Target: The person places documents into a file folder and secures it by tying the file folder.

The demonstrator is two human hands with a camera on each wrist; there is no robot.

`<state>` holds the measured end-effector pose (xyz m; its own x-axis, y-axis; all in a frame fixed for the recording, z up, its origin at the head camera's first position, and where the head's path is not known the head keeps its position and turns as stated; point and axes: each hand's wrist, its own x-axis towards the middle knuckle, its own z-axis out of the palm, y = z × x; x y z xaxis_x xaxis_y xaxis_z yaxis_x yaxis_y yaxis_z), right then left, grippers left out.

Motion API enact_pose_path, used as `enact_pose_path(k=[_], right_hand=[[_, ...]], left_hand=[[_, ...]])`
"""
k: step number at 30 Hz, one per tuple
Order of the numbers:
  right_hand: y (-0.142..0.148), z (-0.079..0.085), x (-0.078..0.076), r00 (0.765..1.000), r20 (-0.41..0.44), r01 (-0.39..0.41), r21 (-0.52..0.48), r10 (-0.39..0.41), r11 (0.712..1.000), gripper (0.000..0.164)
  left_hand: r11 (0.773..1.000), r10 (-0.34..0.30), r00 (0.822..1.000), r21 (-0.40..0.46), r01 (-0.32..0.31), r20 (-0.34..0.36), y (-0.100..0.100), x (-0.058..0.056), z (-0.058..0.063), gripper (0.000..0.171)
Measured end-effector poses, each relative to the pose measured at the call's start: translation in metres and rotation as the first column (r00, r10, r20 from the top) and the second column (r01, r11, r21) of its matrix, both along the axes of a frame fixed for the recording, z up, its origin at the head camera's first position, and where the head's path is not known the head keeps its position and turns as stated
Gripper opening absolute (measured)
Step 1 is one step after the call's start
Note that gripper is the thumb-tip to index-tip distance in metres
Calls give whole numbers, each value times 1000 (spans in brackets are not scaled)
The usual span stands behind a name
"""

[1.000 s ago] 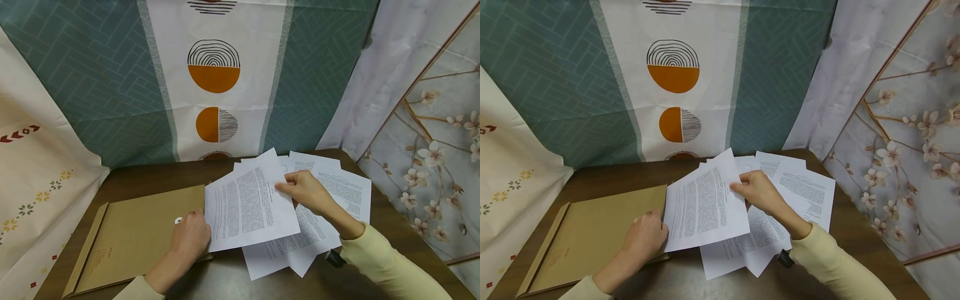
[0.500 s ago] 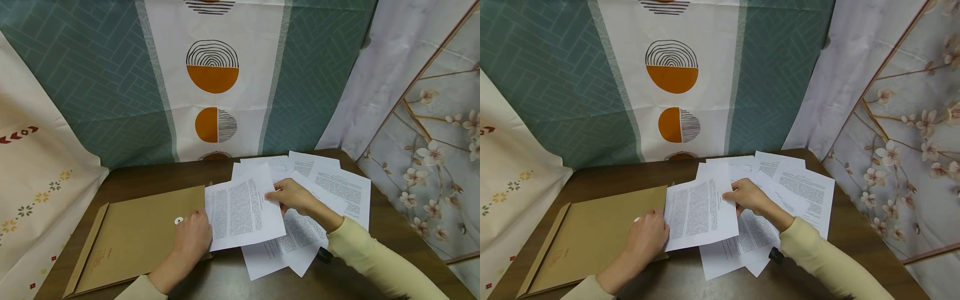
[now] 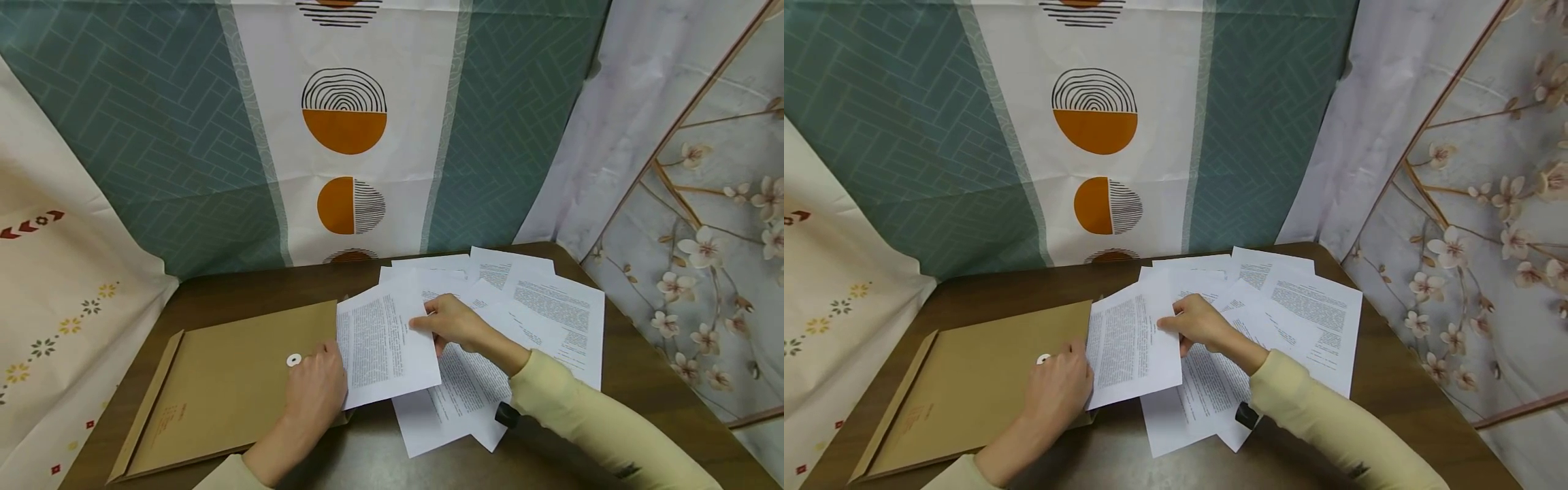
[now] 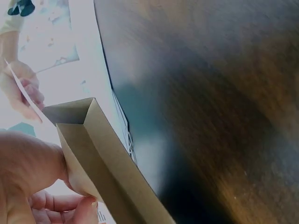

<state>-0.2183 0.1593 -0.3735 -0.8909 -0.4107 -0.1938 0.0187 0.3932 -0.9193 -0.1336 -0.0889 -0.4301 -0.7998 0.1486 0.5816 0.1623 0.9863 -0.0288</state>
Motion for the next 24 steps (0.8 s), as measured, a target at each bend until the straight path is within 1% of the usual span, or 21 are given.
enact_pose_path(k=[3,10,15,19,24], right_hand=[[-5,-2,-1,1000,-3,-6,-4,6,1000,15],[-18,-8,-2,1000,7,-14,-5,14,1000,13],[-28,-13,-2,1000,10,-12,-16,12,1000,13],[-39,-13,1,1000,9,-9,-31,9,999,14],[-52,-12,1,1000,1,-21,-39,21,999,14]], left_hand=[[1000,-13,1000,22,13,10,1,0,0,15],[990,-39,996,139,28,75,2,-1,2,14],[987,-41,993,162,22,111,3,-1,4,12],[983,-47,989,181,21,139,2,-1,6,11],[984,-52,985,175,22,164,1,0,6,12]])
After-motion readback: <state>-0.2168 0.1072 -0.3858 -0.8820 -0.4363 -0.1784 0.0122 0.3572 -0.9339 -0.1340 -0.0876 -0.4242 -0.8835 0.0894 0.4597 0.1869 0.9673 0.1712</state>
